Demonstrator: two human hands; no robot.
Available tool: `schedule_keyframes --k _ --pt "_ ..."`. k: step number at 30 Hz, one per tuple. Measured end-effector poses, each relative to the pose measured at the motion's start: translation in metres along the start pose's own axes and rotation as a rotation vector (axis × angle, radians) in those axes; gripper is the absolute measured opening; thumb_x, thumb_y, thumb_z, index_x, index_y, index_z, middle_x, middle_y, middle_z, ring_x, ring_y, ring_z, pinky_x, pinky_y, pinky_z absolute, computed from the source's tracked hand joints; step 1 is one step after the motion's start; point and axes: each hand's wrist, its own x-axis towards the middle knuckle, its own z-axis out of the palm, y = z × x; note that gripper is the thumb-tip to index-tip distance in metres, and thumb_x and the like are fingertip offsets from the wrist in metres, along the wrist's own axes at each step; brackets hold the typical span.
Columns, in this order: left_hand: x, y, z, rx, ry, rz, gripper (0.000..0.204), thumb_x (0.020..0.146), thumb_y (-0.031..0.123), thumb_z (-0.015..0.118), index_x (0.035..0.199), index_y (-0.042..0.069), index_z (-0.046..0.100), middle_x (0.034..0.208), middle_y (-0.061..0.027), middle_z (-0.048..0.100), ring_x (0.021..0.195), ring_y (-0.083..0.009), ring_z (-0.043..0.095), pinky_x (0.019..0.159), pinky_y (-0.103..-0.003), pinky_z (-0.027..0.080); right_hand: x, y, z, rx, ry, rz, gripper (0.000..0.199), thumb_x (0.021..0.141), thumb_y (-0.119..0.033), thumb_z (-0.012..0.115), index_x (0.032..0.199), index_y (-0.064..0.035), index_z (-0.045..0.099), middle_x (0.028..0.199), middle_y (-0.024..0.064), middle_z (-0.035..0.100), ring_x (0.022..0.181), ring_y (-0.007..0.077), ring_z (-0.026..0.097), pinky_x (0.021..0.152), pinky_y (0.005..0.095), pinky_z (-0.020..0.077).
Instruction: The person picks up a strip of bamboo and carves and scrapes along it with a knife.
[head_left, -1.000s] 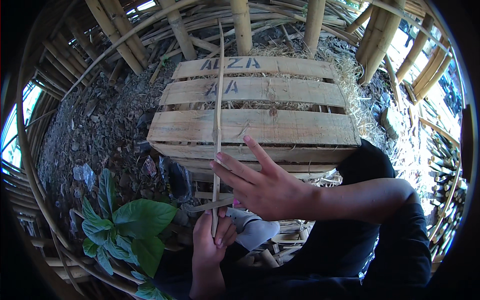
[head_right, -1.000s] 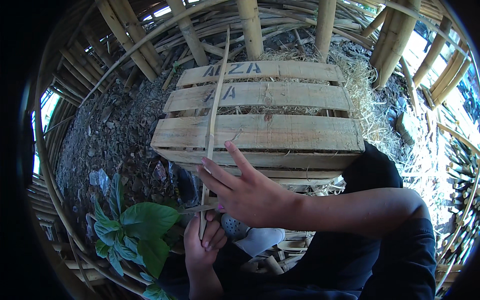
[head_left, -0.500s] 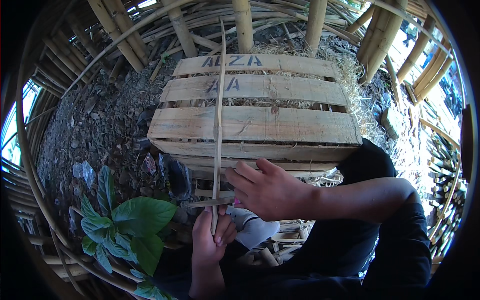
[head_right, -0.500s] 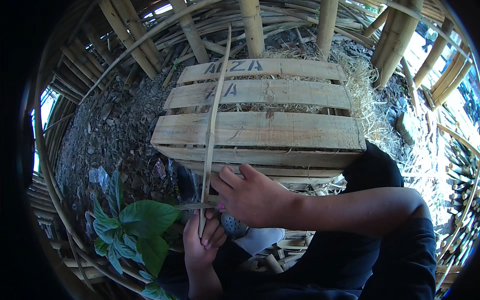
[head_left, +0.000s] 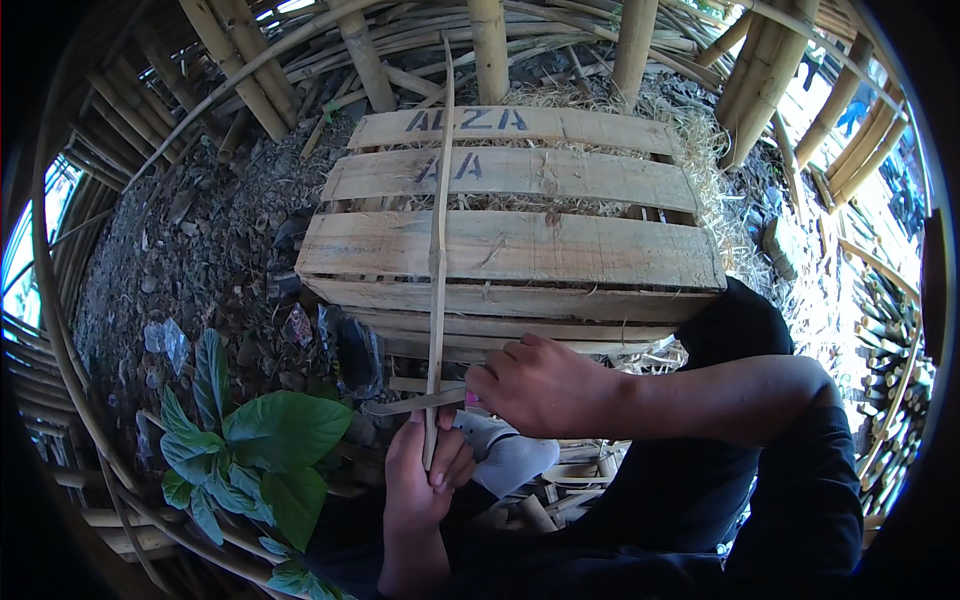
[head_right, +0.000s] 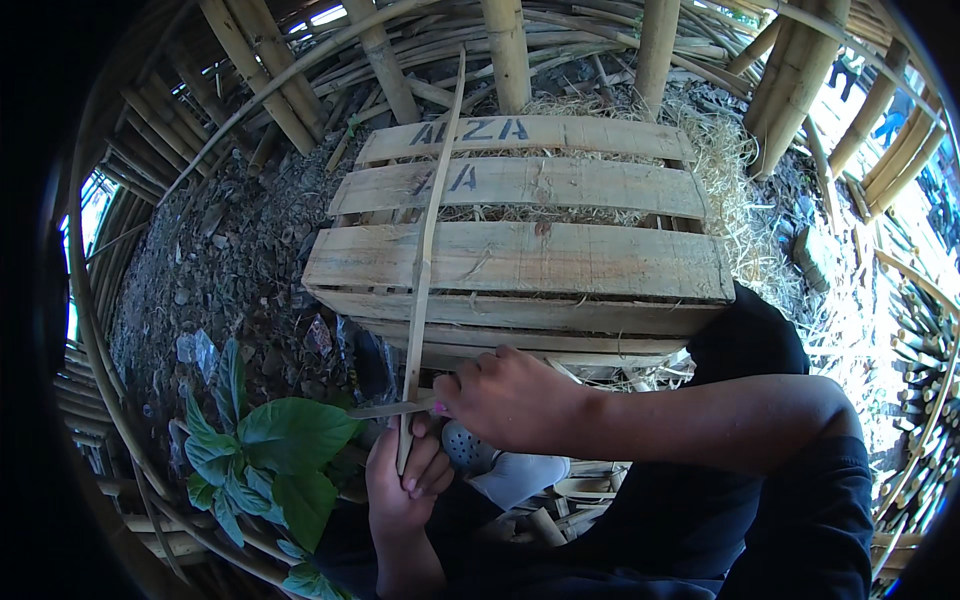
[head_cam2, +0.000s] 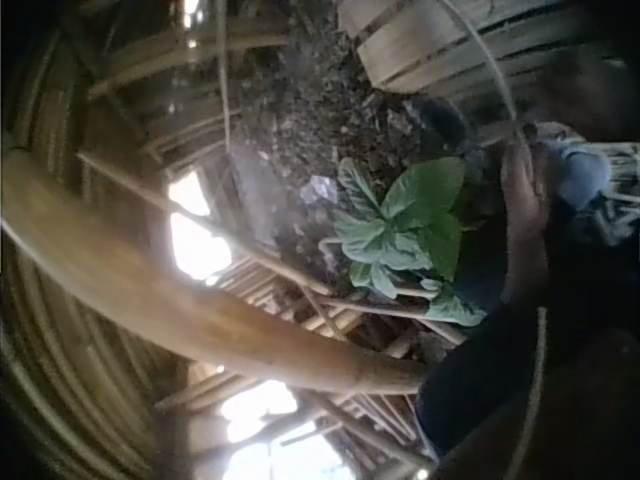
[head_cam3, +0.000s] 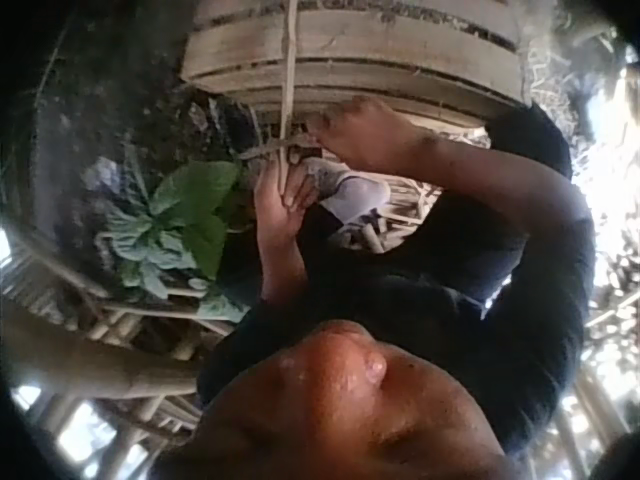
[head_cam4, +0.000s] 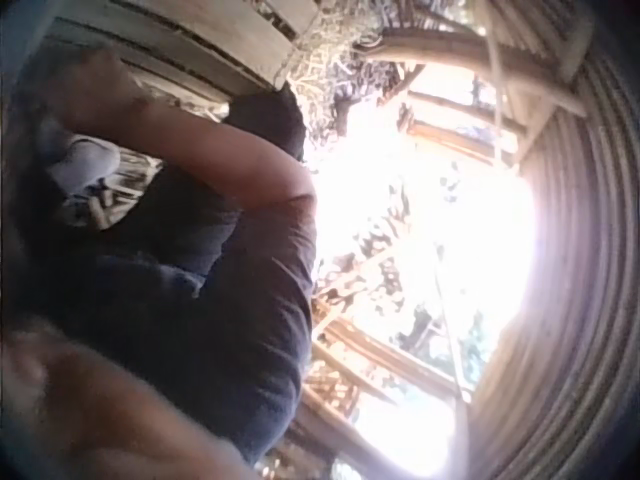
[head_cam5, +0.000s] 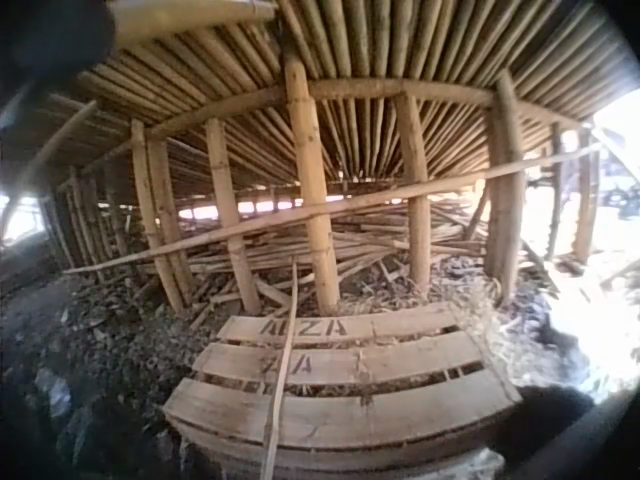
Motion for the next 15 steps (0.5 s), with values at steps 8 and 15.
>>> schedule_keyframes --k 8,15 --pt "0.000 -0.006 -0.006 0.053 0.004 0.032 0.034 0.104 0.037 0.029 0.094 0.010 0.049 0.045 0.0060 0.032 0.034 -0.0049 0.025 0.037 -0.021 0.018 0.006 -0.007 -0.006 0.016 0.071 0.061 0.033 0.090 -0.037 0.059 0.084 -0.0050 0.058 0.064 0.0061 0.054 0.055 0.0231 0.059 0.051 0.0358 0.0485" --pt "0.002 -0.015 0.001 -0.070 0.032 0.024 0.035 0.104 0.039 0.029 0.093 0.012 0.049 0.045 0.0070 0.031 0.034 -0.0049 0.025 0.037 -0.021 0.018 0.015 -0.001 0.030 0.036 0.386 0.041 0.030 0.088 -0.023 0.057 0.063 -0.0073 0.058 0.048 0.0052 0.050 0.038 0.0221 0.052 0.039 0.0368 0.0450"
